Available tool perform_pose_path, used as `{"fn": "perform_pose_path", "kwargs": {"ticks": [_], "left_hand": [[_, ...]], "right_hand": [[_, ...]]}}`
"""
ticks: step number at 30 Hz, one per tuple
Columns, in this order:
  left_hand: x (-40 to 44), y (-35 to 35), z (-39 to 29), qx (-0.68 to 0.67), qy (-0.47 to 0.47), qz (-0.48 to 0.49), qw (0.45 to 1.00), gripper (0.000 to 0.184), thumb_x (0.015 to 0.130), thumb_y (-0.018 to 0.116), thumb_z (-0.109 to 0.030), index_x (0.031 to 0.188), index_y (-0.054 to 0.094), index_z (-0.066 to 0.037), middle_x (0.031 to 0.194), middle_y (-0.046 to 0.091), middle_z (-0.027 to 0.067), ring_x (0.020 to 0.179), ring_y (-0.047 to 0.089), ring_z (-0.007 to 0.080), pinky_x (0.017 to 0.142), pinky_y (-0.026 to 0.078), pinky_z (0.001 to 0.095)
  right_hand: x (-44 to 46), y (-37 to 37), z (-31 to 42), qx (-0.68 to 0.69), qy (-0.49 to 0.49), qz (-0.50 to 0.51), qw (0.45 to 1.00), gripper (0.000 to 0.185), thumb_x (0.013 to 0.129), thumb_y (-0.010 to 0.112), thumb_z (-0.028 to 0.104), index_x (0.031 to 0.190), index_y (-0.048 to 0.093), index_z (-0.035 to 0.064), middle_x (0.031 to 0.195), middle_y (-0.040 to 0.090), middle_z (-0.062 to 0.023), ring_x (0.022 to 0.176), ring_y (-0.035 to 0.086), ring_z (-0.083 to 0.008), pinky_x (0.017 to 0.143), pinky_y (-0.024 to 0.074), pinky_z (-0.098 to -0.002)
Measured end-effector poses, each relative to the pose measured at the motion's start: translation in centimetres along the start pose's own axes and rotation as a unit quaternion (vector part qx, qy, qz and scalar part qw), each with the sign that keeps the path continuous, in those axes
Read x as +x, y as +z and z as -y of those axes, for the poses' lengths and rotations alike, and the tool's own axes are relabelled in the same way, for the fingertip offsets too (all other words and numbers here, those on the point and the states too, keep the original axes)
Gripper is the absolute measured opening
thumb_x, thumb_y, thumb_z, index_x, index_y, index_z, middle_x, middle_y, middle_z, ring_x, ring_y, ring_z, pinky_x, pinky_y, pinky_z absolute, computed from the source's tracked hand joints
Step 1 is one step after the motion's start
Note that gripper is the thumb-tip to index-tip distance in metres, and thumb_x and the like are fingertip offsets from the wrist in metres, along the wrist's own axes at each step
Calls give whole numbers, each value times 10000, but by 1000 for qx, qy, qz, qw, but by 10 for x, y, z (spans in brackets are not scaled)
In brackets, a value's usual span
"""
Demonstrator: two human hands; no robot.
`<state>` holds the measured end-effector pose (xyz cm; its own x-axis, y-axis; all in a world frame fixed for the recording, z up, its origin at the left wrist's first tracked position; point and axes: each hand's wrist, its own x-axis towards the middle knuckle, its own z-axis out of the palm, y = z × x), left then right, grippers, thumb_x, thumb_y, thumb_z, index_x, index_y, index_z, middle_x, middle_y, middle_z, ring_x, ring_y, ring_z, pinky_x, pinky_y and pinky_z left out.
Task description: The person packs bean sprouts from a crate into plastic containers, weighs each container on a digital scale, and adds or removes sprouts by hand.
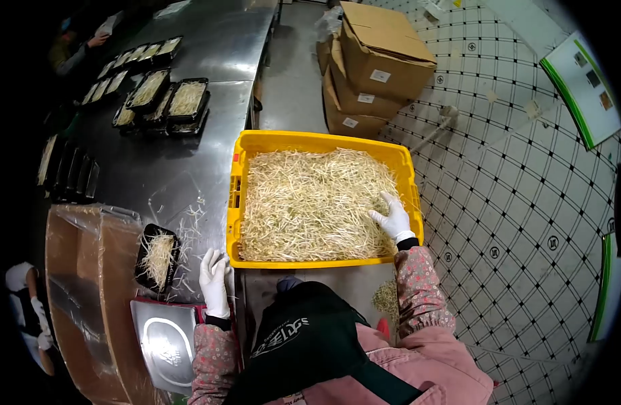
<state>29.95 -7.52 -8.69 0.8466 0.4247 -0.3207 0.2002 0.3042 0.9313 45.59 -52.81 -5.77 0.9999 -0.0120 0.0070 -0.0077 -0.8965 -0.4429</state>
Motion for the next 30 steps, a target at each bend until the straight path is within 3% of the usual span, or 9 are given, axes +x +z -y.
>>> {"fn": "perform_pose_path", "kwargs": {"ticks": [5,10,16,18,20,22,25,27,30], "left_hand": [[-24,27,0,25,-2,42,999,511,984,585,-82,1447,394,17,1400,509,168,1192,572,192,986,465,290],[-22,46,-3,29,3,40,999,537,956,590,-16,1451,388,26,1416,491,190,1201,564,205,1037,434,292],[-8,119,-12,148,29,158,976,746,868,739,-128,1486,346,18,1482,423,197,1353,435,274,1100,380,366],[7,152,-9,359,142,281,879,974,768,828,-251,1519,271,20,1537,322,244,1440,310,332,1171,286,401],[14,206,-27,453,160,390,786,1177,668,877,-370,1541,190,18,1571,227,274,1482,200,380,1210,206,414],[37,256,-23,540,205,438,688,1280,631,882,-449,1551,123,14,1587,171,279,1488,159,407,1216,195,423],[69,318,-4,610,239,449,608,1345,596,849,-605,1549,127,11,1591,175,268,1491,115,433,1217,164,472],[77,332,11,621,251,450,591,1343,581,843,-633,1541,160,13,1569,240,264,1484,136,435,1213,129,516],[50,304,23,626,333,458,536,1182,618,846,-551,1499,286,3,1384,458,223,1373,345,396,1158,240,532]], "right_hand": [[-11,-6,5,-118,-16,190,974,1355,559,840,678,1564,180,53,1599,131,-300,1503,108,-419,1208,181,-462],[-22,35,56,-181,-110,194,958,1457,508,878,637,1575,66,69,1589,116,-326,1479,100,-498,1163,152,-627],[49,13,22,-149,-71,236,958,1446,496,894,617,1578,98,82,1611,132,-271,1491,97,-468,1159,201,-610],[74,-5,-2,-57,-41,260,963,1413,528,881,629,1583,111,88,1619,118,-259,1502,66,-443,1176,172,-601],[102,-7,-30,-5,-30,290,957,1384,538,874,641,1581,149,91,1618,128,-256,1503,53,-440,1188,160,-585],[120,-12,-39,-40,20,273,961,1322,585,809,710,1576,187,94,1617,137,-252,1505,65,-429,1208,159,-534],[127,3,-42,-20,61,295,953,1267,633,716,791,1572,213,106,1613,145,-256,1501,90,-429,1193,197,-557],[99,20,-38,-29,-41,271,961,1219,635,696,799,1553,277,114,1591,202,-268,1468,167,-477,1176,244,-557],[21,5,-16,-84,-177,246,949,1222,575,773,739,1524,306,126,1516,354,-232,1422,276,-480,1071,327,-647]]}}
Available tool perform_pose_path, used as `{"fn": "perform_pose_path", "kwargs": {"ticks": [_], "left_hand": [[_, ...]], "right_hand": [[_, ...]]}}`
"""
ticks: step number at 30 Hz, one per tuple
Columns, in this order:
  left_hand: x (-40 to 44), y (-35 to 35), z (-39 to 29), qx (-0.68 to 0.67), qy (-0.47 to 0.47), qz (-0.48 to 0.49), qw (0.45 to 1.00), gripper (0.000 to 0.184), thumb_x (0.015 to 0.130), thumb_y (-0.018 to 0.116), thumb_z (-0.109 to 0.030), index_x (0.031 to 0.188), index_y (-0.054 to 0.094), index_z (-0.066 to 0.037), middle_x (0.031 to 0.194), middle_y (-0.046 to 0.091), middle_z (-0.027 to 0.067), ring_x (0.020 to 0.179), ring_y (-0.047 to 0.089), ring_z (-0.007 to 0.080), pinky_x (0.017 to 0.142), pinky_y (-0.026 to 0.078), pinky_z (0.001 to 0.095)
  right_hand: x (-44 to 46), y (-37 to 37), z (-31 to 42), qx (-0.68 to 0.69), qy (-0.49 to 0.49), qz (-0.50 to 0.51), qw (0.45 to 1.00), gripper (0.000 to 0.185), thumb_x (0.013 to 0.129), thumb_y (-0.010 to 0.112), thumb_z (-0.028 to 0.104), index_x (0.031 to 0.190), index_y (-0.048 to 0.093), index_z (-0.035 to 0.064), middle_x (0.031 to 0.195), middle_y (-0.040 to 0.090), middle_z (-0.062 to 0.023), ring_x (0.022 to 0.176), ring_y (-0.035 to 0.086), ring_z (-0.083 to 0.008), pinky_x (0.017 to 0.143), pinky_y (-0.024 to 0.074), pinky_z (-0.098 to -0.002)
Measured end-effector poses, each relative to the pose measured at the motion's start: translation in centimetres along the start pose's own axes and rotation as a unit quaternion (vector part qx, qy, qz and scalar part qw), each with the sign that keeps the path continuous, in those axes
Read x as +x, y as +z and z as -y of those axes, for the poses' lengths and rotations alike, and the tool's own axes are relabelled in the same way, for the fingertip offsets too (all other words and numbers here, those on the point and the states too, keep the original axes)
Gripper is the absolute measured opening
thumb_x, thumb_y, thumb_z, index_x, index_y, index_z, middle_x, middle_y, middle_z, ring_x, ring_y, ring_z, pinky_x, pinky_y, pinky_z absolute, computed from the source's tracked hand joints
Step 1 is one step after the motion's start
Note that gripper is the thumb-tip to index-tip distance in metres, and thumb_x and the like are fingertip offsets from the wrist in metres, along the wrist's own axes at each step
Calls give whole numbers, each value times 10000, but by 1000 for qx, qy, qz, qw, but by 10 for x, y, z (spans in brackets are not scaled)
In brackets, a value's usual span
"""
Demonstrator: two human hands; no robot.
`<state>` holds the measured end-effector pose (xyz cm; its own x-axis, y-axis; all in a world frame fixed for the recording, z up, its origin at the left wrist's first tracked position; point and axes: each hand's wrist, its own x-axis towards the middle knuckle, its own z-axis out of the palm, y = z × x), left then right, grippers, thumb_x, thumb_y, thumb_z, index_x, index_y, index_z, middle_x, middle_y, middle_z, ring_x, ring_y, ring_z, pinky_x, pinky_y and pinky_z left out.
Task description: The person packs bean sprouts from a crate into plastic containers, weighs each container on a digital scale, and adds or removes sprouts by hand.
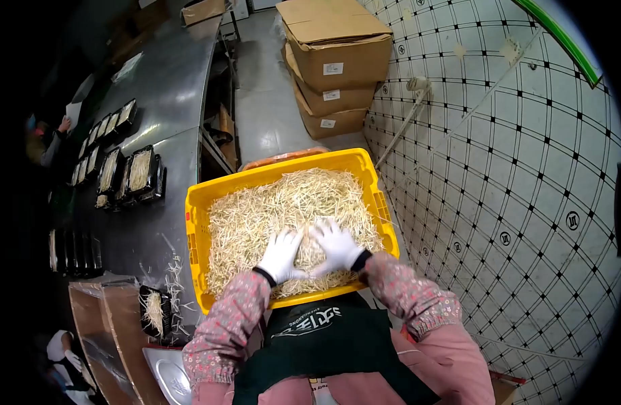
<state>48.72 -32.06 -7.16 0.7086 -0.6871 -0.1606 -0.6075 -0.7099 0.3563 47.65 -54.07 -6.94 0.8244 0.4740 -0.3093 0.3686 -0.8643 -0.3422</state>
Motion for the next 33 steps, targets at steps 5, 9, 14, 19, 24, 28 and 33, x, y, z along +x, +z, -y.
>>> {"fn": "perform_pose_path", "kwargs": {"ticks": [5,9,14,19,24,28,33], "left_hand": [[-45,20,-21,-13,-50,-22,998,1135,608,882,-357,1528,268,-105,1461,389,159,1318,415,371,1064,377,520],[-5,15,-8,-37,-123,13,992,1212,587,894,-251,1558,182,-114,1418,427,200,1152,549,395,846,529,473],[-16,18,23,-46,-89,-27,995,658,753,781,-259,1323,505,-82,1108,611,168,1022,637,348,827,538,442],[-32,-16,7,-29,24,-157,987,599,705,617,12,1278,560,-150,1052,617,82,951,618,293,783,525,404],[-20,7,-21,-19,-31,-175,984,866,696,745,-85,1478,382,-168,1481,392,166,1323,429,362,1079,366,502],[-90,-2,8,-203,-156,-272,927,660,732,791,-147,1349,564,-97,1444,462,196,1354,419,371,1144,329,438],[-193,17,53,-294,-388,-588,646,427,934,618,-25,1349,527,16,1411,495,141,1307,463,239,1101,374,363]], "right_hand": [[-50,33,6,-47,-30,-82,995,1157,576,869,539,1525,317,173,1567,304,-174,1389,365,-430,1002,381,-588],[-23,13,-2,1,20,-49,999,978,667,827,360,1509,355,201,1469,408,-153,1316,449,-382,937,479,-512],[0,15,-47,142,14,-114,983,451,795,657,162,1245,651,174,1070,681,-153,910,678,-300,854,549,-399],[-3,-58,-51,368,90,-114,918,444,787,770,252,1178,666,67,976,730,-128,919,699,-244,810,543,-338],[32,-52,-33,205,70,34,976,889,734,824,418,1466,441,89,1387,540,-220,1290,530,-310,1093,409,-395],[53,-33,-61,310,117,-68,941,1113,732,786,567,1522,272,-25,1538,346,-258,1432,345,-366,1185,287,-381],[40,6,2,127,8,-112,986,1190,604,828,638,1435,358,-72,1390,473,-318,1269,488,-432,1079,390,-457]]}}
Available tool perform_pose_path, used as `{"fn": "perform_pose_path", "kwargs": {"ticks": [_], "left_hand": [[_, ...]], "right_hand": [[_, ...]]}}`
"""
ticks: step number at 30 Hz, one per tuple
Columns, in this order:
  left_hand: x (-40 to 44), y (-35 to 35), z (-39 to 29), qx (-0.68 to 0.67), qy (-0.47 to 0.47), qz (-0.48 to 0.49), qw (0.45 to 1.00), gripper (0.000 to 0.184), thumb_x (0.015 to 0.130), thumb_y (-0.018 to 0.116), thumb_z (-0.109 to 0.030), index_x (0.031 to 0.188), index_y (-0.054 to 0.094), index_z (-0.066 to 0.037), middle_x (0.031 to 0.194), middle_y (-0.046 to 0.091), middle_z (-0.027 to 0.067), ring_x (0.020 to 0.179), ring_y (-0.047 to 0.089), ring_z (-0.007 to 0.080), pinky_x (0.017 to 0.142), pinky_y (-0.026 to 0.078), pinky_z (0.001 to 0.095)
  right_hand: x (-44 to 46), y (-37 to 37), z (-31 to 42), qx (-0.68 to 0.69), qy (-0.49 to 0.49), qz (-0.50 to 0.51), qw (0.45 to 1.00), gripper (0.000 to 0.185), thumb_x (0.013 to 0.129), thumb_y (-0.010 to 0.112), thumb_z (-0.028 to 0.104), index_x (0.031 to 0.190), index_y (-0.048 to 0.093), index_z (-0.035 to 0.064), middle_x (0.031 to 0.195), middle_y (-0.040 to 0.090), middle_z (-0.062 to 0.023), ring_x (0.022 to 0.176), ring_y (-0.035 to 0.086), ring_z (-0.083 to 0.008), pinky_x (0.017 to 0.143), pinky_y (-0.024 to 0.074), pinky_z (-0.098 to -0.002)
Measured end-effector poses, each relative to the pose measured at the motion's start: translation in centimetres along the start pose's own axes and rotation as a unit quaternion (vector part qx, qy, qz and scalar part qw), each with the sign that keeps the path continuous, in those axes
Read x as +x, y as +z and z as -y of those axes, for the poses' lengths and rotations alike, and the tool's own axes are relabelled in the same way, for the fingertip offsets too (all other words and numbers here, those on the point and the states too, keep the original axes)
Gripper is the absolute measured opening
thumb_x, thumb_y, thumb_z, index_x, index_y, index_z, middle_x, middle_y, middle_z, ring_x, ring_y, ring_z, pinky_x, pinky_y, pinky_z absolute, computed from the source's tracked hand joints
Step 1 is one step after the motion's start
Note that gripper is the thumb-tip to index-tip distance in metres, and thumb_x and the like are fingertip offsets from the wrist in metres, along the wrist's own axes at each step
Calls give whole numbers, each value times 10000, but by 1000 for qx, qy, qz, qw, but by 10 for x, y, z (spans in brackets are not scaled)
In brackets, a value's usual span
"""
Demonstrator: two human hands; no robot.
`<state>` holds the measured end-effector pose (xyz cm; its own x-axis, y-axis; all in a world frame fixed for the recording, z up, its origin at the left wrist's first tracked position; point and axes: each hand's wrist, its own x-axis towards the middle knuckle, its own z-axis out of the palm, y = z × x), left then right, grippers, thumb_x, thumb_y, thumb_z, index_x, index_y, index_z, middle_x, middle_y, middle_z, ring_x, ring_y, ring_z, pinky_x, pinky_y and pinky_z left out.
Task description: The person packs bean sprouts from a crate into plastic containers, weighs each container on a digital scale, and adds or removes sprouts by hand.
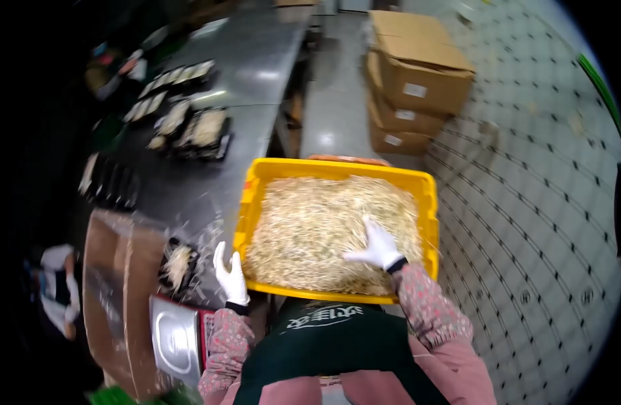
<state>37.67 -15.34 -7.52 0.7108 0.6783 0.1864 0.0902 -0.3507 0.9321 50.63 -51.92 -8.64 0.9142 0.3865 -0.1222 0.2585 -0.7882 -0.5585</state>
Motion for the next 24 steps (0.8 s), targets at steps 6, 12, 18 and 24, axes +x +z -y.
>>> {"fn": "perform_pose_path", "kwargs": {"ticks": [6,12,18,24], "left_hand": [[2,-88,92,-277,-344,-305,844,737,949,628,-414,1526,284,-110,1501,392,102,1306,446,310,1035,412,486],[50,-133,141,-385,-388,-377,748,769,973,466,-590,1519,229,-103,1505,373,216,1132,601,449,862,554,543],[76,-147,156,-410,-379,-405,724,386,1009,371,-226,1319,432,-4,1166,638,282,979,688,394,760,609,507],[29,-144,68,-429,-266,-351,789,200,998,442,-149,1169,486,-56,940,668,232,780,718,346,629,622,428]], "right_hand": [[-28,34,40,-93,-77,9,993,1019,583,882,293,1455,408,61,1343,521,-217,1195,521,-380,993,438,-457],[46,-16,-44,88,48,-8,995,909,660,833,104,1461,410,31,1390,503,-236,1281,483,-371,1103,380,-414],[36,-4,-15,-30,14,16,999,927,618,886,181,1417,454,-1,1378,529,-242,1277,508,-368,1092,393,-386],[64,-49,13,96,-9,13,995,663,647,818,55,1261,585,-29,1085,713,-147,948,689,-255,880,523,-337]]}}
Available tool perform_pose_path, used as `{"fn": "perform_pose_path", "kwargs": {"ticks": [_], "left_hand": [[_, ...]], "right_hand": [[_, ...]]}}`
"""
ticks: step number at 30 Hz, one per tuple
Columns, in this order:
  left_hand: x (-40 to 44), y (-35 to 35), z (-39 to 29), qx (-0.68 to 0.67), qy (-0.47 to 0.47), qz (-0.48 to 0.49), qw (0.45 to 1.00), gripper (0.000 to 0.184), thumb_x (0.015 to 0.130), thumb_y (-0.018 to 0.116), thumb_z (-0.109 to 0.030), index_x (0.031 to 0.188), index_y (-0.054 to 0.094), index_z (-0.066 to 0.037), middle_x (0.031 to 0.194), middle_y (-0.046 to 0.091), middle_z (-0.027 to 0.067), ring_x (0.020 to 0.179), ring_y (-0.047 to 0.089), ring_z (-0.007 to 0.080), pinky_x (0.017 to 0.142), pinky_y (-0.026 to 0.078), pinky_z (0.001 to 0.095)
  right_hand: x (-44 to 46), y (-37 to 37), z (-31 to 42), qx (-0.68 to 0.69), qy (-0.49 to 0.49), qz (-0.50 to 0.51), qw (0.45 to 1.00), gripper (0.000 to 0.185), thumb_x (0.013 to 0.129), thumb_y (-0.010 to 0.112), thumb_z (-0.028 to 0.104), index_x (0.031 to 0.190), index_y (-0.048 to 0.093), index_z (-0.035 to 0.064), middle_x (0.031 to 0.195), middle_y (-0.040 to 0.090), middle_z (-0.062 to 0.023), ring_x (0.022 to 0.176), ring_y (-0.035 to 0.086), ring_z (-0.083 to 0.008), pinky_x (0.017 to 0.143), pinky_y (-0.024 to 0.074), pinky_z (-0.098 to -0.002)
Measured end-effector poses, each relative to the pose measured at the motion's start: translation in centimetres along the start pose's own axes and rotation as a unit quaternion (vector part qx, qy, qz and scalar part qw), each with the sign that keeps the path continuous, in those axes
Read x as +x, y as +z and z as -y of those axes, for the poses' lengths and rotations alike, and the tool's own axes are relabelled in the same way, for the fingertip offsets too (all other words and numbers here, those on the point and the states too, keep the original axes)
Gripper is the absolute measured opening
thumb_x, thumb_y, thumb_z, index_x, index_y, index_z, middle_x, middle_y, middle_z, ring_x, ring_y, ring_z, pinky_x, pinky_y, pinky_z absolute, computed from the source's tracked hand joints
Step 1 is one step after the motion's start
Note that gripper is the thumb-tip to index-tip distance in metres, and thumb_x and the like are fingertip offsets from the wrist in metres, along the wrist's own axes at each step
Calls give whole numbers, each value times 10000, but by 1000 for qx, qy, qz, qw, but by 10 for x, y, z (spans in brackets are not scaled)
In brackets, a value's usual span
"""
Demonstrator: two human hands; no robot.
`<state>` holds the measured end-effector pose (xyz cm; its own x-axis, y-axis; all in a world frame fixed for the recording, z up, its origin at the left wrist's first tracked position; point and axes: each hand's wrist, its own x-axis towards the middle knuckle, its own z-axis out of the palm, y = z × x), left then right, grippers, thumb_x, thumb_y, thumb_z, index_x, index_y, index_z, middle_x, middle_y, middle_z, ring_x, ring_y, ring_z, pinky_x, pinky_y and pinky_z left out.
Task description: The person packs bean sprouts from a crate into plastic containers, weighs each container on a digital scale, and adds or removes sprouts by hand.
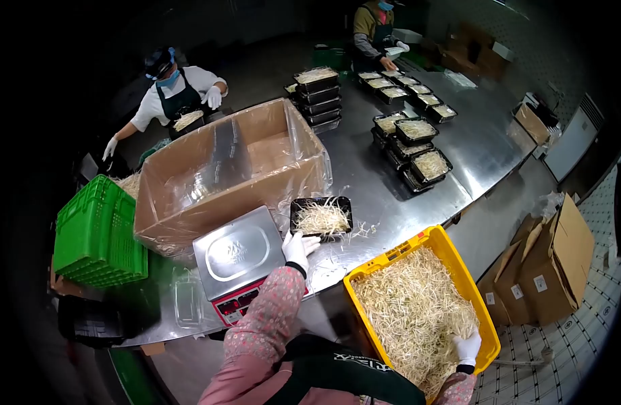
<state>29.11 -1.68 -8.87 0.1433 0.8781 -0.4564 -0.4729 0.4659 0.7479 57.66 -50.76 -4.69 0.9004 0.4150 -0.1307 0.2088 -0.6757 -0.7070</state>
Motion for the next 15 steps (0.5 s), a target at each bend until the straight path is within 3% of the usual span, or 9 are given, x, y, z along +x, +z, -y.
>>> {"fn": "perform_pose_path", "kwargs": {"ticks": [1,4,5,9,12,13,15], "left_hand": [[-14,-9,-12,8,12,21,1000,190,1002,445,-144,1167,489,-62,910,664,218,762,716,337,621,620,424],[-33,-58,-49,-8,45,41,998,170,1010,462,-156,1155,482,-70,871,641,202,754,711,328,631,622,422],[-43,-71,-66,-2,55,11,998,222,1028,444,-166,1213,505,-58,861,653,189,731,713,311,620,621,395],[-53,-135,-102,-27,54,-60,996,202,1030,465,-169,1183,498,-42,882,653,186,753,716,304,649,626,398],[-62,-162,-110,-10,65,-75,995,249,1044,465,-217,1212,500,-37,927,663,193,766,719,296,645,619,382],[-65,-174,-115,19,58,-37,997,306,1036,502,-265,1233,481,-32,990,664,211,760,713,297,651,617,397],[-76,-186,-135,103,29,-16,994,387,1033,519,-298,1314,483,-35,1012,673,181,766,713,259,639,605,346]], "right_hand": [[7,0,22,88,-46,13,995,642,651,805,8,1253,588,-26,1091,710,-124,964,682,-218,888,522,-326],[22,17,124,144,-134,106,975,641,657,803,-9,1257,581,-38,1119,696,-104,1006,656,-166,921,508,-309],[28,34,158,163,-175,136,962,645,658,807,-8,1260,577,-42,1129,690,-102,1021,647,-155,931,503,-303],[29,128,308,134,-296,298,898,697,665,829,22,1302,553,-43,1160,684,-112,1059,634,-150,944,503,-300],[6,216,412,76,-492,345,796,708,664,808,113,1321,560,25,1173,679,-177,1057,670,-266,939,520,-330],[-9,238,446,30,-553,345,757,698,667,791,154,1319,566,50,1176,672,-199,1050,674,-317,931,529,-348],[-29,294,489,-90,-616,334,708,735,645,786,195,1336,560,91,1183,665,-175,1080,652,-326,933,523,-378]]}}
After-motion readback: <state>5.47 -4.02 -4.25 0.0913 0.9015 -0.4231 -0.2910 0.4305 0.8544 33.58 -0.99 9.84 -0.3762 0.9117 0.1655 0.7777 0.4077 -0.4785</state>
